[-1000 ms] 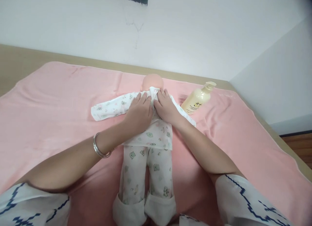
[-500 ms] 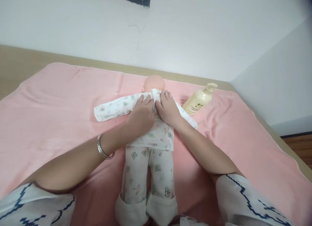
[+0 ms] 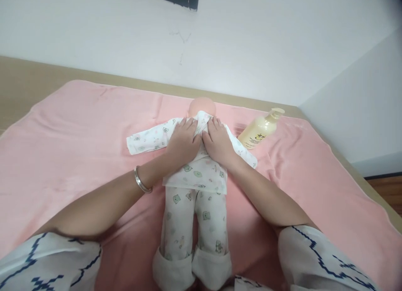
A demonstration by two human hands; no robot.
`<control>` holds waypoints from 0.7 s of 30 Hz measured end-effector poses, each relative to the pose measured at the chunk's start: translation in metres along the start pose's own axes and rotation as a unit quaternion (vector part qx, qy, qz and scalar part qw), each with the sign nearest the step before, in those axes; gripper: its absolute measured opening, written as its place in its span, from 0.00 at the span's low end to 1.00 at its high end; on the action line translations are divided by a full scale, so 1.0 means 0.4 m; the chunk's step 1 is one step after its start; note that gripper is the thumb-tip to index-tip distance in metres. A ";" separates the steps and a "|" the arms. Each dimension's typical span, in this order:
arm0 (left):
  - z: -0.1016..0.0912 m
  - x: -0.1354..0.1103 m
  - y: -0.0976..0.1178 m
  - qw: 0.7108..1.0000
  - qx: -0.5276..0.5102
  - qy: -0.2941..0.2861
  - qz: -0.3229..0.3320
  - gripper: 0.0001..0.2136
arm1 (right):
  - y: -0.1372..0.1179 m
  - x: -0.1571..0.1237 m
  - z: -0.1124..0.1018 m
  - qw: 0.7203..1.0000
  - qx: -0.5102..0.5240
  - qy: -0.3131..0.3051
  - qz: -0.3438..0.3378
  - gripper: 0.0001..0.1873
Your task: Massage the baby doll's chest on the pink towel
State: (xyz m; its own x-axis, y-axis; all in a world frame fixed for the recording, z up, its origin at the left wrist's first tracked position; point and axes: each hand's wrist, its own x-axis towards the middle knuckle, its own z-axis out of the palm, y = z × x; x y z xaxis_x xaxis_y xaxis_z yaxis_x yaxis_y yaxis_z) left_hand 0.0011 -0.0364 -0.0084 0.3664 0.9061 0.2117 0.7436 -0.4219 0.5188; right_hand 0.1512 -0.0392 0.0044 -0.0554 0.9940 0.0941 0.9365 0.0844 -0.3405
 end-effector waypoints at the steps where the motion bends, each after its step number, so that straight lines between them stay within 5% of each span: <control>1: -0.001 0.006 -0.002 1.000 -0.002 0.001 -0.014 0.30 | -0.002 -0.001 0.002 1.000 -0.005 0.003 0.003 0.38; 21: 0.011 0.019 -0.021 0.999 0.013 0.023 -0.045 0.30 | 0.005 -0.011 0.028 0.998 -0.028 0.054 -0.024 0.37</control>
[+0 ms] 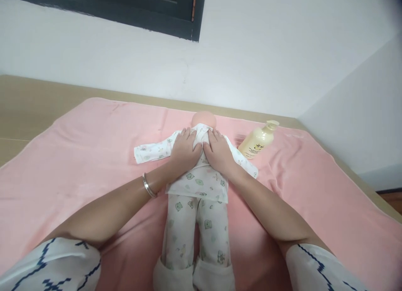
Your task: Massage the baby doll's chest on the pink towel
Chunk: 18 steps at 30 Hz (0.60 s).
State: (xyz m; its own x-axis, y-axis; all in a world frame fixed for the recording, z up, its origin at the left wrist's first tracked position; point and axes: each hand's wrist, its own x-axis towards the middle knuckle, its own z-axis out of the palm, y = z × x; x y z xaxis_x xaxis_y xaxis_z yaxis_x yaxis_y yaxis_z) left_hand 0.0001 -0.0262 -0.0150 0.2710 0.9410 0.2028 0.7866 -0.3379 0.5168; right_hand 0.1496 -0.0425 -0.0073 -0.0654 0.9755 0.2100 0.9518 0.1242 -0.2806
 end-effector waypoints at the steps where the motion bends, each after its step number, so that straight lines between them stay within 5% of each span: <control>1: 0.003 0.001 -0.005 1.000 -0.002 0.007 0.008 0.30 | 0.001 0.000 0.000 1.000 0.001 0.001 -0.001 0.36; 9: -0.002 0.003 -0.011 0.999 0.039 0.013 0.032 0.29 | 0.007 0.012 -0.014 0.999 -0.003 -0.031 -0.014 0.37; 15: -0.040 -0.028 0.017 0.982 0.113 0.005 0.155 0.23 | 0.017 0.022 -0.040 0.997 -0.006 -0.067 -0.029 0.37; 18: -0.052 -0.010 0.000 0.979 0.116 -0.026 0.163 0.19 | -0.004 -0.002 -0.051 0.997 -0.042 -0.070 -0.016 0.37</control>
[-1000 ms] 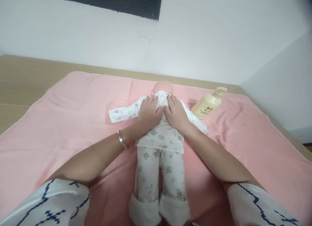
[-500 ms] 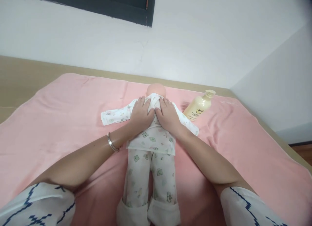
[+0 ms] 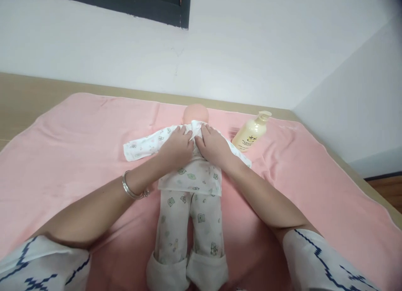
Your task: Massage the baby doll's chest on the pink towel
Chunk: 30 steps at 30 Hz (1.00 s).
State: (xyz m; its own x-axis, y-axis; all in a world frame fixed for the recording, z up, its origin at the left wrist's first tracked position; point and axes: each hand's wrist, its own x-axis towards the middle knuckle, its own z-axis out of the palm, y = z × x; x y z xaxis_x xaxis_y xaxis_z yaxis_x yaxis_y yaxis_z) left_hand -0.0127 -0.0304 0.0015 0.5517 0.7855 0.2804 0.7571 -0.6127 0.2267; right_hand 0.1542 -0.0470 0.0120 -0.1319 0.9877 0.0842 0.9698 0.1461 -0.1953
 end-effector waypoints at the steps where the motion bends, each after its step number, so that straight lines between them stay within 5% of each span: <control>1: 0.001 0.009 -0.013 1.000 0.000 -0.012 -0.010 0.18 | -0.010 -0.011 -0.001 1.000 -0.014 0.003 0.005 0.36; 8: 0.037 0.032 -0.039 0.995 0.012 0.019 -0.100 0.25 | -0.037 -0.041 -0.014 1.000 -0.009 0.014 0.013 0.31; 15: 0.006 -0.037 0.036 0.998 0.062 0.006 0.020 0.21 | 0.001 0.014 -0.006 1.000 0.018 -0.003 0.012 0.37; 22: 0.007 0.040 -0.051 0.990 -0.080 -0.021 -0.110 0.22 | -0.041 -0.067 0.005 0.999 -0.017 0.029 -0.007 0.37; 30: -0.008 -0.011 0.027 0.996 -0.058 -0.018 -0.062 0.22 | 0.013 0.012 -0.018 0.999 0.034 -0.021 0.016 0.35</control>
State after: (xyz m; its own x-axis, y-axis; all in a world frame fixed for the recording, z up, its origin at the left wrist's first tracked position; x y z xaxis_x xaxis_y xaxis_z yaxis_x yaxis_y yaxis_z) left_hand -0.0080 -0.0409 0.0057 0.4709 0.8569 0.2098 0.7758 -0.5154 0.3640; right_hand 0.1600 -0.0420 0.0183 -0.1106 0.9932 0.0358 0.9577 0.1161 -0.2634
